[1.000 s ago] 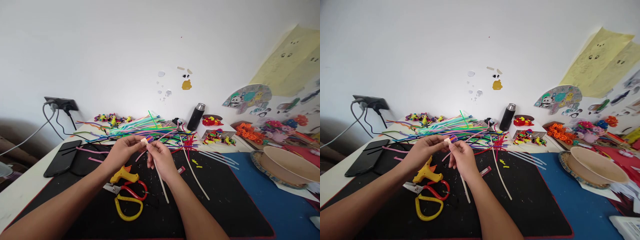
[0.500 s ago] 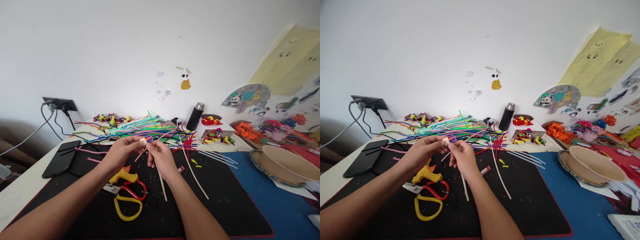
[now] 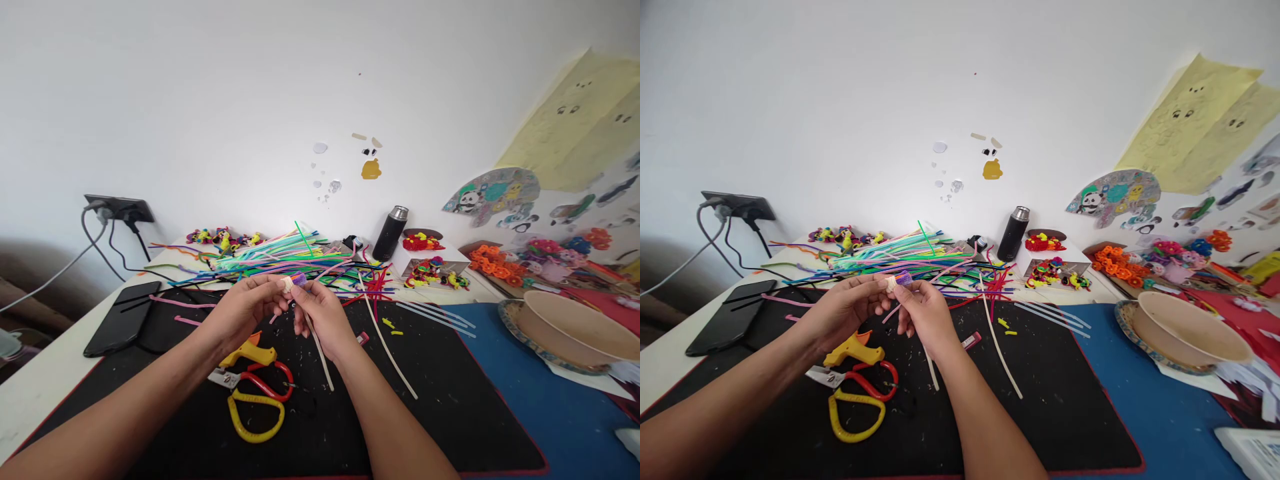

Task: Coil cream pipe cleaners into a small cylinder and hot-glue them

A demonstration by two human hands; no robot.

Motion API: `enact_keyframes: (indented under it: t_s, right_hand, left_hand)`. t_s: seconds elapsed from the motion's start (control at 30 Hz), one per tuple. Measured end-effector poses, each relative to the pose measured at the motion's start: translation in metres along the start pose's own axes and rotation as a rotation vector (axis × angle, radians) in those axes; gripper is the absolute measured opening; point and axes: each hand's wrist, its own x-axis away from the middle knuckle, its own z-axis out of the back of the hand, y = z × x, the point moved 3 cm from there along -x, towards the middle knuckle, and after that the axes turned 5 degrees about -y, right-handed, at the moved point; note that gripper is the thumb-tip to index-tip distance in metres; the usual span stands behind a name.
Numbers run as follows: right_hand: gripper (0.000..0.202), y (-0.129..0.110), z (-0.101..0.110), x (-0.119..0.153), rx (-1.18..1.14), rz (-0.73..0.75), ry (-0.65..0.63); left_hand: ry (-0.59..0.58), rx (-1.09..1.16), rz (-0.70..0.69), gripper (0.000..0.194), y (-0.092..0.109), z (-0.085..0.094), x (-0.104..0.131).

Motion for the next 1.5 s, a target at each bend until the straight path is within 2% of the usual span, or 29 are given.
enact_keyframes:
  t_s: [0.17,0.3,0.43,0.57,0.87,1.1,1.23,1.37,1.5]
  right_hand:
    - [0.042,-0.001,0.0,0.001,-0.001,0.029,0.043]
    - [0.043,-0.002,0.0,0.001,0.017,0.026,0.064]
    - [0.044,-0.004,0.0,0.001,0.021,0.021,0.084]
    - [0.045,-0.005,0.001,0.002,0.022,0.026,0.095]
    - [0.043,-0.006,0.001,0.002,0.036,0.027,0.116]
    - [0.044,-0.003,0.001,0.002,0.056,0.01,0.105]
    - [0.047,-0.002,-0.001,0.003,0.059,-0.003,0.076]
    - [0.047,-0.002,-0.001,0.003,0.054,0.0,0.064]
    - [0.045,-0.001,0.0,0.002,0.052,0.008,0.066]
  left_hand:
    - [-0.007,-0.065,-0.001,0.032,-0.004,-0.003,0.001]
    - [-0.022,-0.327,-0.107,0.039,-0.001,-0.002,0.001]
    - [0.012,-0.553,-0.203,0.045,0.003,0.0,0.003]
    - [0.035,-0.673,-0.272,0.042,0.004,0.001,0.003]
    - [-0.038,-0.781,-0.312,0.042,0.011,-0.002,0.007]
    - [0.014,-1.09,-0.522,0.031,0.017,0.0,0.011]
    - [0.03,-1.08,-0.501,0.029,0.017,-0.002,0.011]
    - [0.033,-0.944,-0.44,0.029,0.017,-0.002,0.011]
    - [0.046,-0.802,-0.381,0.037,0.016,0.003,0.008]
